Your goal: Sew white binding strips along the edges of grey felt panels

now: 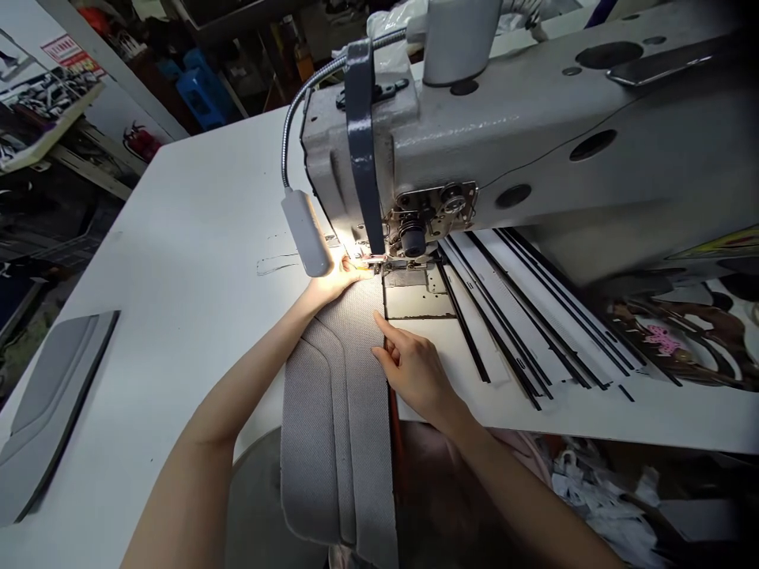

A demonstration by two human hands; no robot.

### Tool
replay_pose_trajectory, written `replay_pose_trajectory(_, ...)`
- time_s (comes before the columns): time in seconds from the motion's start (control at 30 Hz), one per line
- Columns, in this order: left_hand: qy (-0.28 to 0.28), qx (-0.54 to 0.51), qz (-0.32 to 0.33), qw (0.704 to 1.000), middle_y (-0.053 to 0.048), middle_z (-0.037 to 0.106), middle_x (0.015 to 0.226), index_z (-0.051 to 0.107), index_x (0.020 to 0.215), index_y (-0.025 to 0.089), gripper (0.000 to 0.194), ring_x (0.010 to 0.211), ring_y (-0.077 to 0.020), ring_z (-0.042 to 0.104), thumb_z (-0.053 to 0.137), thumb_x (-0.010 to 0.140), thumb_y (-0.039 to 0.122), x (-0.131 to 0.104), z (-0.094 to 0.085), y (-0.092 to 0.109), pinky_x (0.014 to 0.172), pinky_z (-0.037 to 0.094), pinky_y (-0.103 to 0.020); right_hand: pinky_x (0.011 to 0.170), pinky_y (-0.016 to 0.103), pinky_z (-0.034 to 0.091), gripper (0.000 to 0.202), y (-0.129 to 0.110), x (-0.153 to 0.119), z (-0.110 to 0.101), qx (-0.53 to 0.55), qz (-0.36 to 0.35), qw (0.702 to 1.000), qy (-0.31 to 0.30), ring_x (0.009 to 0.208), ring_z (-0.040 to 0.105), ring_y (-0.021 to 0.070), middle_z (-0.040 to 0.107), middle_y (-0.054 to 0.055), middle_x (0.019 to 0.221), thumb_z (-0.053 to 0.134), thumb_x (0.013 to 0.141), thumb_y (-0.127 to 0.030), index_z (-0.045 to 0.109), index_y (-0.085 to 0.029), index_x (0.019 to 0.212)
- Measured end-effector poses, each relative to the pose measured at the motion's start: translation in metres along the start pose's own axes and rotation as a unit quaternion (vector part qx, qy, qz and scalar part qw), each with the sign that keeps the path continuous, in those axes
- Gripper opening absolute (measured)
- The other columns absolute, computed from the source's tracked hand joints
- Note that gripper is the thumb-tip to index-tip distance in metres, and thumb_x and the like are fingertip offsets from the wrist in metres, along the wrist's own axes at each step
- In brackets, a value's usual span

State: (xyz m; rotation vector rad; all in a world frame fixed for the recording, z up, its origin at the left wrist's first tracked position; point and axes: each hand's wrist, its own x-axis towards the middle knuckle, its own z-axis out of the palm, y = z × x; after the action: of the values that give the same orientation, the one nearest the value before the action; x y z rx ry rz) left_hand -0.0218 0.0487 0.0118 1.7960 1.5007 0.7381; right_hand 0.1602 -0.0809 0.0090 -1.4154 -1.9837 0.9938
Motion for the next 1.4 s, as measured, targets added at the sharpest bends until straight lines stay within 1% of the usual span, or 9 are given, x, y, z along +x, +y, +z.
replay_pose_trajectory(0.1, 0.024, 0.169, 0.095, 0.981, -0.007, 0.069, 0.098, 0.064, 0.087, 0.018, 0.011, 0.098, -0.0227, 0.064, 0.057, 0.092, 0.025, -0.031, 0.008, 0.012, 0.093, 0.053, -0.040, 0.061, 0.026, 0.041, 0.053, 0.001, 0.000, 0.000, -0.004, -0.002, 1.000, 0.001, 0.059, 0.049, 0.0146, 0.056, -0.002, 0.066, 0.053, 0.088, -0.013, 0.056, -0.016, 0.141)
replay_pose_trajectory(0.2, -0.001, 0.286, 0.156, 0.945, -0.012, 0.068, 0.117, 0.066, 0.106, 0.018, 0.025, 0.112, -0.0249, 0.062, 0.044, 0.095, 0.013, -0.066, 0.021, 0.024, 0.100, 0.051, -0.043, 0.064, 0.027, 0.044, 0.051, 0.002, 0.002, 0.000, -0.011, -0.006, 1.000, 0.004, 0.060, 0.052, 0.0153, 0.059, -0.001, 0.067, 0.054, 0.088, -0.013, 0.058, -0.016, 0.139)
replay_pose_trajectory(0.3, 0.012, 0.310, 0.176, 0.934, -0.014, 0.062, 0.133, 0.060, 0.124, 0.016, 0.037, 0.125, -0.0251, 0.057, 0.038, 0.094, 0.009, -0.085, 0.030, 0.026, 0.109, 0.047, -0.045, 0.068, 0.027, 0.046, 0.049, 0.000, 0.004, 0.001, -0.022, 0.003, 1.000, 0.004, 0.064, 0.057, 0.0166, 0.063, 0.000, 0.070, 0.055, 0.089, -0.013, 0.059, -0.015, 0.138)
replay_pose_trajectory(0.53, 0.051, 0.262, 0.226, 0.937, -0.014, 0.064, 0.131, 0.061, 0.122, 0.016, 0.035, 0.125, -0.0266, 0.057, 0.039, 0.095, 0.015, -0.084, 0.029, 0.015, 0.109, 0.046, -0.048, 0.073, 0.026, 0.046, 0.039, -0.009, -0.013, -0.010, -0.069, 0.000, 0.998, 0.003, 0.079, 0.065, 0.0170, 0.071, 0.005, 0.089, 0.057, 0.094, -0.017, 0.060, -0.016, 0.133)
replay_pose_trajectory(0.67, 0.054, 0.250, 0.237, 0.937, -0.012, 0.065, 0.129, 0.061, 0.121, 0.020, 0.034, 0.124, -0.0273, 0.058, 0.039, 0.096, 0.019, -0.083, 0.029, 0.013, 0.108, 0.047, -0.051, 0.071, 0.026, 0.042, 0.024, 0.011, -0.040, -0.047, -0.169, 0.018, 0.977, 0.129, 0.086, 0.064, 0.0172, 0.072, 0.007, 0.096, 0.049, 0.100, -0.024, 0.073, -0.019, 0.100)
replay_pose_trajectory(0.8, 0.058, 0.244, 0.248, 0.936, -0.011, 0.066, 0.128, 0.062, 0.119, 0.021, 0.032, 0.123, -0.0273, 0.059, 0.040, 0.097, 0.021, -0.082, 0.029, 0.013, 0.108, 0.046, -0.052, 0.069, 0.031, 0.037, 0.026, 0.042, -0.067, -0.092, -0.327, 0.134, 0.901, 0.253, 0.090, 0.060, 0.0219, 0.072, 0.011, 0.102, 0.048, 0.098, -0.020, 0.074, -0.017, 0.095)
replay_pose_trajectory(0.97, 0.064, 0.248, 0.245, 0.935, -0.012, 0.067, 0.125, 0.063, 0.115, 0.019, 0.030, 0.120, -0.0269, 0.060, 0.039, 0.097, 0.020, -0.082, 0.031, 0.013, 0.105, 0.048, -0.049, 0.059, 0.030, 0.028, 0.019, 0.046, -0.069, -0.115, -0.395, 0.194, 0.883, 0.166, 0.081, 0.062, 0.0218, 0.069, 0.013, 0.099, 0.055, 0.093, -0.020, 0.072, -0.013, 0.092)
replay_pose_trajectory(1.13, 0.055, 0.268, 0.241, 0.931, -0.013, 0.066, 0.127, 0.062, 0.116, 0.016, 0.032, 0.123, -0.0262, 0.058, 0.040, 0.093, 0.015, -0.086, 0.031, 0.014, 0.108, 0.047, -0.047, 0.059, 0.028, 0.030, 0.025, 0.038, -0.049, -0.119, -0.428, 0.212, 0.866, 0.148, 0.082, 0.066, 0.0280, 0.068, 0.019, 0.096, 0.059, 0.092, -0.028, 0.066, -0.008, 0.103)
replay_pose_trajectory(1.4, 0.062, 0.268, 0.243, 0.930, -0.012, 0.066, 0.128, 0.062, 0.117, 0.014, 0.032, 0.121, -0.0258, 0.059, 0.041, 0.094, 0.013, -0.088, 0.029, 0.012, 0.108, 0.048, -0.046, 0.063, 0.031, 0.034, 0.027, 0.041, -0.035, -0.129, -0.443, 0.190, 0.869, 0.110, 0.083, 0.068, 0.0303, 0.069, 0.020, 0.089, 0.045, 0.095, -0.019, 0.070, -0.009, 0.095)
